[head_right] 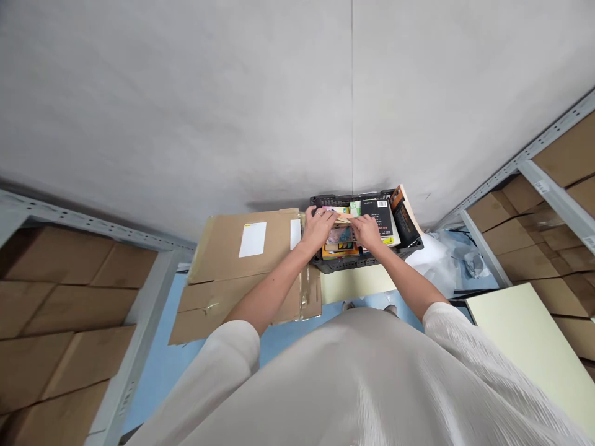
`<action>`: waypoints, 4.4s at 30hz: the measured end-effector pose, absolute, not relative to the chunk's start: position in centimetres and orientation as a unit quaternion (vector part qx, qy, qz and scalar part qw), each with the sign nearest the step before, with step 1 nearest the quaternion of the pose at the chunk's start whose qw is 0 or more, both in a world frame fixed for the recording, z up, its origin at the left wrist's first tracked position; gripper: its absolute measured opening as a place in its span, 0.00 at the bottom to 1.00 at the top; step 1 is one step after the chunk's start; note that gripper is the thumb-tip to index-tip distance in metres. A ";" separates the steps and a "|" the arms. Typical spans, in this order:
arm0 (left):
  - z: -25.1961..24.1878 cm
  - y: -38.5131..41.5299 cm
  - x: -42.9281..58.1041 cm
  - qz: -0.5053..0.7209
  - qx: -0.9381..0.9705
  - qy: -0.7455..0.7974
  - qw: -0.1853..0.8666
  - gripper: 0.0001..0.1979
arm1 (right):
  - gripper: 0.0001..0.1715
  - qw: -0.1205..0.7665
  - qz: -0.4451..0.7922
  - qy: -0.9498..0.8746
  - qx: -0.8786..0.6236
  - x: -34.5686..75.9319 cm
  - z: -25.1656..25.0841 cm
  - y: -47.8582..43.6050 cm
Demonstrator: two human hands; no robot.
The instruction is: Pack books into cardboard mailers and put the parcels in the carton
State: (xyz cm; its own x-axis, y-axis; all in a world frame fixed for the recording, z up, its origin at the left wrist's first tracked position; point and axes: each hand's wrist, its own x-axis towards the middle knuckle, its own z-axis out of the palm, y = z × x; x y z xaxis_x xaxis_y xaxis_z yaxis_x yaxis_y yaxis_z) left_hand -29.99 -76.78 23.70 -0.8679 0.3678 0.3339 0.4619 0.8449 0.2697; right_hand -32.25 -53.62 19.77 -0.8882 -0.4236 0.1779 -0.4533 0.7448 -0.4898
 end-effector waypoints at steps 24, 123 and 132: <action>26.4 -44.6 -22.0 -0.181 -0.455 -0.854 0.178 0.16 | 0.22 0.243 0.084 -0.966 -0.003 -11.0 23.5 -22.7; 4.1 -1.0 -11.0 -0.281 -0.401 -0.712 -0.504 0.27 | 0.22 0.096 0.392 -0.675 -0.618 3.2 6.0 4.1; 1.2 -1.4 -13.6 -0.254 -0.393 -0.761 -0.449 0.25 | 0.20 0.128 0.502 -0.587 -0.622 3.6 3.6 4.7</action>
